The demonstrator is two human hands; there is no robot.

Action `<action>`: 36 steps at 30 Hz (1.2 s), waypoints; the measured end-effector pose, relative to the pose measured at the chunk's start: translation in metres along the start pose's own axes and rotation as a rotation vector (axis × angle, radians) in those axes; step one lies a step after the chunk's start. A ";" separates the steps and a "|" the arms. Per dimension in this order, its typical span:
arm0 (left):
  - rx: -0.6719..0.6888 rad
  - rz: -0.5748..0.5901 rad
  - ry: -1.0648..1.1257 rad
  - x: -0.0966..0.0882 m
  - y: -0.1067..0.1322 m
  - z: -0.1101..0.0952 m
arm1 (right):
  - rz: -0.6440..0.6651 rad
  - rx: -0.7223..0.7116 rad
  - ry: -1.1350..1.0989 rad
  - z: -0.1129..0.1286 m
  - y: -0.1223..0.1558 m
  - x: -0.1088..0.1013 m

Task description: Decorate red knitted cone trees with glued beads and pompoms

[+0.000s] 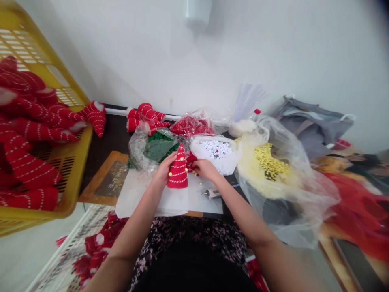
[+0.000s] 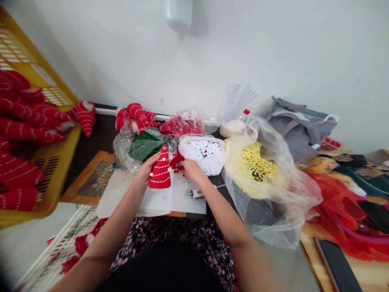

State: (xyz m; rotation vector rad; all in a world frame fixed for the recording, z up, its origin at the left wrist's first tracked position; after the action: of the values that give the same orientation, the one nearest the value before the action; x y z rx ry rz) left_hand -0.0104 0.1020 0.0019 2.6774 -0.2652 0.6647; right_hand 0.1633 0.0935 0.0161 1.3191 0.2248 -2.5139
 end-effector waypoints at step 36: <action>0.222 -0.009 -0.102 -0.010 0.032 0.037 | -0.310 -0.442 -0.127 0.114 0.069 -0.013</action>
State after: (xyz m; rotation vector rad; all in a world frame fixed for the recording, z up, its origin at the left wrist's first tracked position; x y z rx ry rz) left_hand -0.0127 0.0597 -0.0236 2.9280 -0.2166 0.5858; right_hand 0.1038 -0.0002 0.0917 1.0038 0.9586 -2.5655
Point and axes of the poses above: each hand's wrist, its own y-axis away from the middle knuckle, its own x-axis out of the palm, z = x × y, the point moved 7 cm from there along -y, towards the middle knuckle, and after that the axes turned 10 degrees about -y, right-handed, at the moved point
